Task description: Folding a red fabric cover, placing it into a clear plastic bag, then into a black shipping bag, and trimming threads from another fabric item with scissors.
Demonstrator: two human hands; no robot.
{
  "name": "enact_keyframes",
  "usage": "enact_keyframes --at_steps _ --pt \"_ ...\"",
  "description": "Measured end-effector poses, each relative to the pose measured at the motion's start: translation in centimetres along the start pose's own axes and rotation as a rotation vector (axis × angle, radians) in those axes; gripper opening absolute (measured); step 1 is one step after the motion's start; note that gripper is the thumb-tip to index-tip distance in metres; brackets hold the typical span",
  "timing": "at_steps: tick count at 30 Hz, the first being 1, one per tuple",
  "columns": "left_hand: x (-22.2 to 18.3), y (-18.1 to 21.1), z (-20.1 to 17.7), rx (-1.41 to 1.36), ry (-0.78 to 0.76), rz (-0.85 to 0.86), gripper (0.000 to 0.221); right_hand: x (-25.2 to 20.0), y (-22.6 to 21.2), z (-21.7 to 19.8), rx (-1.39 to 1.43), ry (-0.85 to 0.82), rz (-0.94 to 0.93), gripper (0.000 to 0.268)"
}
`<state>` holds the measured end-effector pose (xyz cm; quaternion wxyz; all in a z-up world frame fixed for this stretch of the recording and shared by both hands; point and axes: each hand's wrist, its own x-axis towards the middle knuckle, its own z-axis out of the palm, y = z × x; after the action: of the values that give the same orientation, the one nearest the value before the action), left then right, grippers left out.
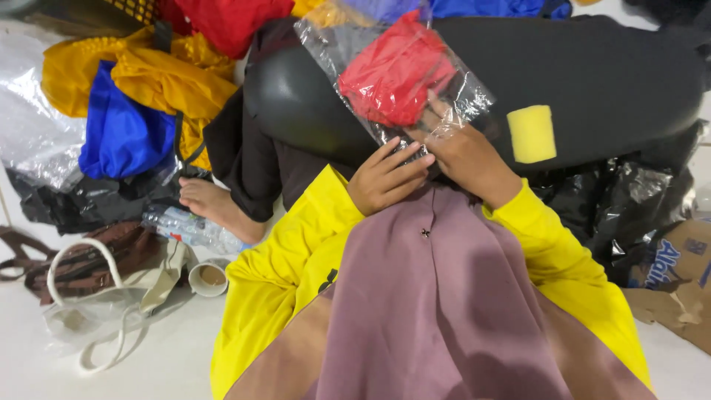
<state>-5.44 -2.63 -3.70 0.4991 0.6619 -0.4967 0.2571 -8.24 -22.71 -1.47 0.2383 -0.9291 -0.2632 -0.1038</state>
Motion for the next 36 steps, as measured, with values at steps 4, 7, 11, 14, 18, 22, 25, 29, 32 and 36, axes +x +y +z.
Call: enact_keyframes --at_steps 4,7,11,14,18,22,25,29,32,36 --pt "0.6 0.1 -0.5 -0.017 0.021 0.039 0.003 2.6 1.4 1.3 -0.062 -0.075 0.021 0.036" --pt "0.3 -0.1 -1.8 -0.074 -0.244 0.093 0.010 4.6 2.7 2.8 -0.025 -0.293 0.189 0.063" --pt "1.6 0.4 -2.1 -0.078 -0.135 0.100 0.009 3.4 1.9 2.7 -0.126 -0.339 0.207 0.071" --pt "2.7 0.2 -2.8 -0.080 -0.048 0.132 0.012 0.5 -2.1 -1.7 0.121 -0.219 0.160 0.072" --pt "1.2 -0.4 -3.5 -0.050 -0.026 0.195 0.009 -1.1 -7.4 -11.1 0.566 0.012 0.158 0.029" --pt "2.8 1.1 -4.6 -0.043 -0.042 0.184 0.008 -4.1 -4.0 -11.1 0.006 0.216 0.230 0.040" --pt "5.1 1.7 -4.7 -0.062 0.028 0.272 0.015 -3.9 -1.1 -7.2 -0.060 0.179 0.229 0.106" --pt "5.8 2.4 -4.6 -0.078 0.022 0.341 0.028 -1.9 2.1 -2.9 0.074 0.418 0.252 0.069" --pt "5.5 2.1 -5.8 -0.040 -0.002 0.356 0.025 -1.8 2.7 -2.5 0.125 0.511 0.255 0.025" --pt "0.3 -1.8 -6.7 0.192 -0.041 0.215 0.062 -3.9 1.9 -3.1 0.115 0.493 0.182 0.025"
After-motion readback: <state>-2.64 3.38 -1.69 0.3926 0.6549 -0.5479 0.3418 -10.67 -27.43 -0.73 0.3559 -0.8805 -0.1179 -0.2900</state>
